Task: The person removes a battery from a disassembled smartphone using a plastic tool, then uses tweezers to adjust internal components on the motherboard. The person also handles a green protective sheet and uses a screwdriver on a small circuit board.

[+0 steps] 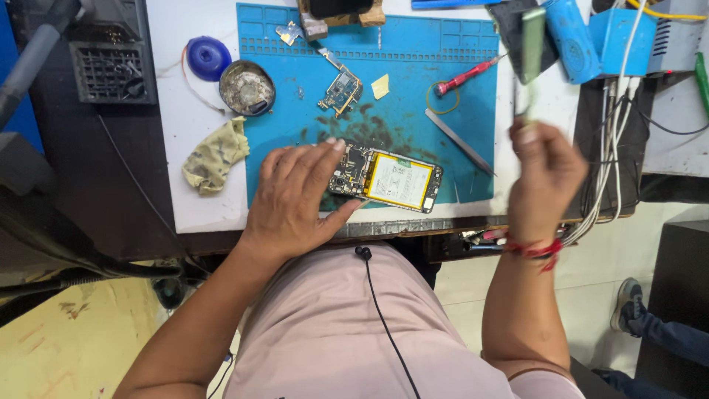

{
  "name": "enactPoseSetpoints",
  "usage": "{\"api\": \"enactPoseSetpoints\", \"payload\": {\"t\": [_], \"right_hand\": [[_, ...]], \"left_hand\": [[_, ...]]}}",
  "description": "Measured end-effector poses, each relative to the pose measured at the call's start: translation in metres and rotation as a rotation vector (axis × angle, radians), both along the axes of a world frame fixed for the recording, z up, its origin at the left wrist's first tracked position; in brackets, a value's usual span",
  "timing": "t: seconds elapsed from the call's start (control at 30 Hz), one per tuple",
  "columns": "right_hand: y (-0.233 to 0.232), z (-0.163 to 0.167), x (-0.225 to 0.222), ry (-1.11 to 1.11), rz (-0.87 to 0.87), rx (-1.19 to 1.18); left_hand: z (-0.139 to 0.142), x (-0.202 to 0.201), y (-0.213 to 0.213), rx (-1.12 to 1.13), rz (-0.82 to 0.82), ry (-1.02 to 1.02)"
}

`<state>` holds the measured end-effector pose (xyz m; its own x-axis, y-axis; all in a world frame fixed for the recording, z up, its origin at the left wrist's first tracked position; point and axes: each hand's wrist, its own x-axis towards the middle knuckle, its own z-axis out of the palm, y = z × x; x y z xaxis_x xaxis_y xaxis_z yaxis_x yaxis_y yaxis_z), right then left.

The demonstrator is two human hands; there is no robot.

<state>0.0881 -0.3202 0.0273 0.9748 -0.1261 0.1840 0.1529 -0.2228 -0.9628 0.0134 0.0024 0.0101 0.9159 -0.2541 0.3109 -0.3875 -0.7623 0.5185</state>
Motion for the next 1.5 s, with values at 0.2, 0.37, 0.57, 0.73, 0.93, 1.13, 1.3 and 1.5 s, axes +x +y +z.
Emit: {"api": "enactPoseSetpoints", "payload": {"t": [0.2,0.37,0.57,0.73,0.93,1.13,1.3,1.5], "right_hand": [[0.044,-0.002,-0.05,-0.347,0.359,-0.692],[0.056,-0.005,-0.064,-0.407,0.485,-0.883],[0.052,-0.011,-0.07,-0.372,0.428,-0.869],[0.048,-0.009,-0.066,-0.302,0.401,-0.814],[0.043,-0.004,-0.054,-0.204,0.416,-0.853],[0.042,-0.003,-0.051,-0.199,0.429,-0.834],[0.04,-0.002,-0.049,-0.207,0.449,-0.831],[0.03,0.002,-0.047,-0.18,0.477,-0.838]], "left_hand": [[0.001,-0.002,0.002,-0.077,0.06,-0.044],[0.003,-0.002,0.002,-0.065,0.039,-0.024],[0.002,0.001,0.0,0.021,-0.02,0.032],[0.002,0.002,0.0,0.041,-0.038,0.07],[0.002,0.002,-0.001,0.067,-0.039,0.091],[0.002,0.002,-0.001,0.052,-0.033,0.093],[0.003,0.003,0.0,0.054,-0.038,0.099],[0.004,0.003,-0.001,0.046,-0.034,0.097]]}}
